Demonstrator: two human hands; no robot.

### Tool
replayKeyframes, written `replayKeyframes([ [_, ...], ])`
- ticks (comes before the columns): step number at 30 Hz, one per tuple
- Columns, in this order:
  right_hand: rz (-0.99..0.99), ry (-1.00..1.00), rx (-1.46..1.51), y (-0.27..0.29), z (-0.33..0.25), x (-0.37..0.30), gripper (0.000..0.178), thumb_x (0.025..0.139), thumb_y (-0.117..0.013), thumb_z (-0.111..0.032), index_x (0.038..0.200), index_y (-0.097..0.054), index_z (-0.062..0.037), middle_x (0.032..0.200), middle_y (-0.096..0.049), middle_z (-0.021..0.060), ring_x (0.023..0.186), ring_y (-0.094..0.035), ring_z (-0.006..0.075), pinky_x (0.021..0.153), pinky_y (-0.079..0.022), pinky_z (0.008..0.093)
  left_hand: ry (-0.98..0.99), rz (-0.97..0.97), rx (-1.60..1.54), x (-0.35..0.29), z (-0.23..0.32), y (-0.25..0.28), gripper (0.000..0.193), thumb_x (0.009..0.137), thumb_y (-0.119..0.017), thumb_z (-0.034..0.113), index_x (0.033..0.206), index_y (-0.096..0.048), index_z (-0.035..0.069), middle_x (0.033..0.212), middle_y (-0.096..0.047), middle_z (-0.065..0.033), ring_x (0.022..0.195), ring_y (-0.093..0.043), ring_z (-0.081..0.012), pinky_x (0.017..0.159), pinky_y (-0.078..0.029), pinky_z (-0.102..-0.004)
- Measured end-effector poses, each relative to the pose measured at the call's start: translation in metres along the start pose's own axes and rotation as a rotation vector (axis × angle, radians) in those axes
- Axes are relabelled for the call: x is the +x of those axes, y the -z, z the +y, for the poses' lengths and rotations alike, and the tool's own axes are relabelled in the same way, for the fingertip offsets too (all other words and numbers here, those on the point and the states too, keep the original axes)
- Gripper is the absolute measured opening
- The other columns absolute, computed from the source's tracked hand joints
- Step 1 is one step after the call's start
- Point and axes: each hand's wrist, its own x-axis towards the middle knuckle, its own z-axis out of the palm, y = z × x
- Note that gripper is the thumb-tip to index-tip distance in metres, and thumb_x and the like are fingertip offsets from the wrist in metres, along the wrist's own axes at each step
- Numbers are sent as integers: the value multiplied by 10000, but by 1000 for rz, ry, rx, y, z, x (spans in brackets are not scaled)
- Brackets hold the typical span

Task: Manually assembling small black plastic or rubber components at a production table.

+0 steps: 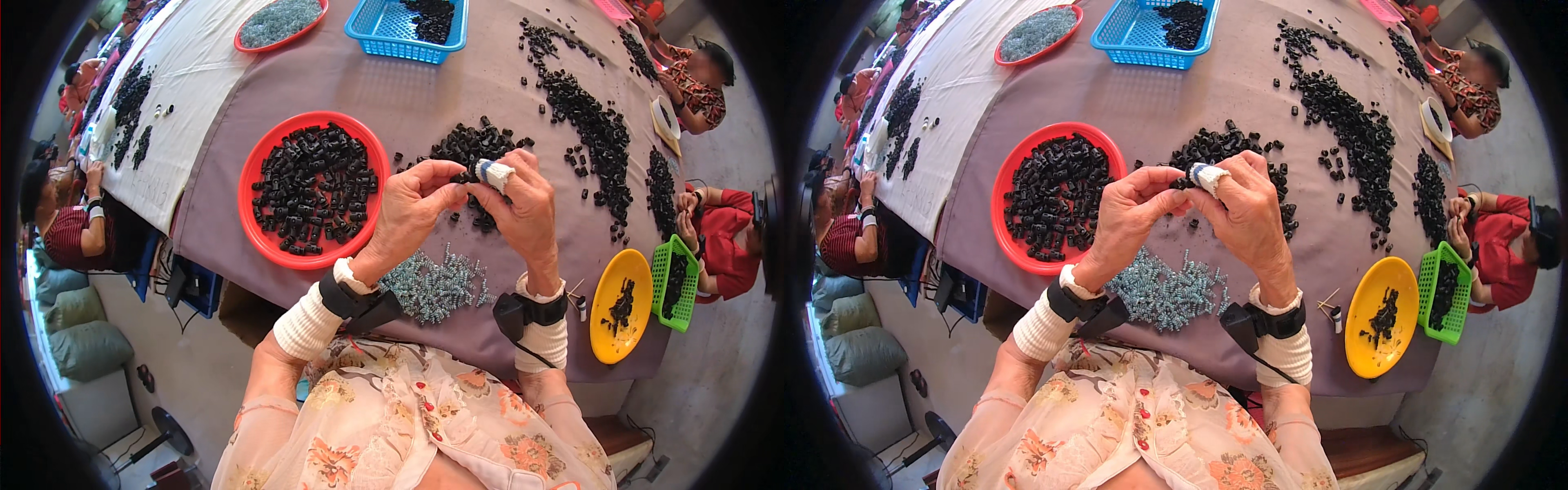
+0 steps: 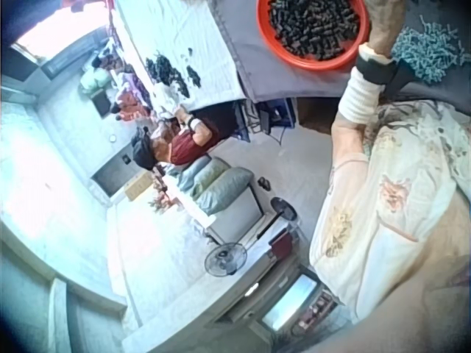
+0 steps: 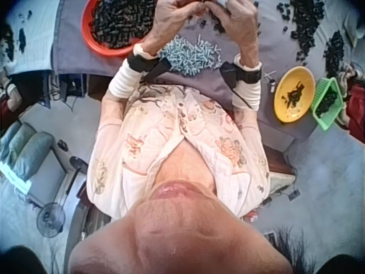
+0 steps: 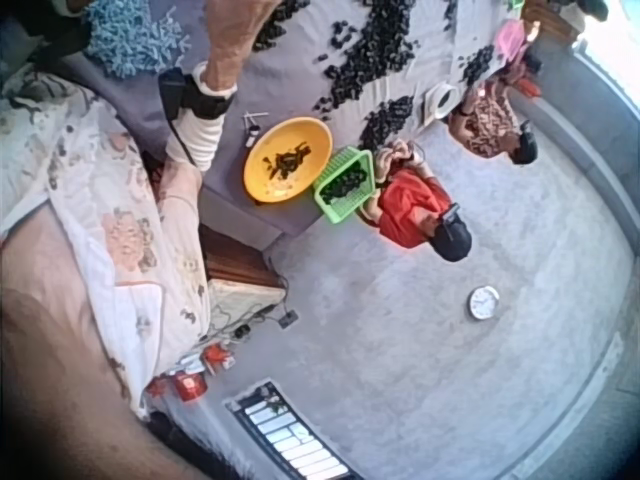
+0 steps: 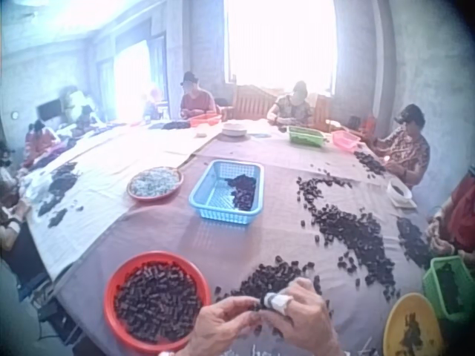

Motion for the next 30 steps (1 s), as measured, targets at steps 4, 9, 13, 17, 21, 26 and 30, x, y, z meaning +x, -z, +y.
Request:
replayKeyframes([
  [4, -2, 50, -48, 0, 0, 0, 179, 701, -743, -79, 835, -645, -11, 748, -598, 65, 739, -551, 242, 768, -409, 361, -19, 15, 100, 0, 3, 0, 210, 884, -607, 14, 1090, -612, -30, 904, -670, -52, 785, -614, -75, 707, -504, -207],
  [9, -41, 105, -162, -1, -2, -1, 183, 742, -701, -85, 883, -629, 7, 785, -596, 80, 779, -565, 250, 839, -390, 386, -94, 21, 150, 0, -2, 0, 211, 878, -598, -14, 1086, -626, -22, 889, -666, -39, 767, -594, -60, 684, -489, -195],
  [13, -43, 105, -225, -1, -8, -2, 195, 759, -679, -82, 916, -618, 16, 814, -594, 89, 799, -568, 256, 860, -383, 397, -90, 23, 166, -1, -2, 0, 220, 877, -592, -21, 1095, -628, -23, 890, -668, -38, 781, -599, -60, 692, -494, -196],
  [17, -71, 72, -253, -2, -10, -3, 188, 779, -656, -83, 930, -611, 19, 854, -594, 100, 838, -564, 258, 879, -374, 407, -62, 32, 183, -3, 0, 0, 235, 875, -595, -19, 1109, -625, -24, 900, -674, -44, 789, -609, -64, 707, -501, -198],
  [21, -95, 33, -306, -3, -12, -4, 178, 794, -642, -91, 931, -608, 17, 889, -592, 111, 879, -558, 260, 890, -370, 407, -47, 44, 180, -2, -1, 1, 244, 871, -604, -12, 1113, -628, -22, 898, -682, -50, 785, -617, -68, 714, -503, -200],
  [26, -106, 41, -335, -6, -12, -6, 154, 796, -628, -92, 900, -599, 17, 877, -584, 125, 871, -555, 273, 874, -382, 408, -55, 66, 82, -1, -5, -1, 224, 835, -626, -14, 1057, -660, -9, 859, -664, -16, 738, -568, -40, 629, -468, -186],
  [30, -112, 55, -317, -10, -11, -7, 108, 775, -607, -55, 840, -574, 25, 838, -560, 134, 832, -545, 286, 838, -401, 406, -70, 83, 82, -2, -7, -1, 221, 831, -619, -28, 1047, -662, -13, 861, -670, -28, 744, -586, -55, 649, -483, -195],
])
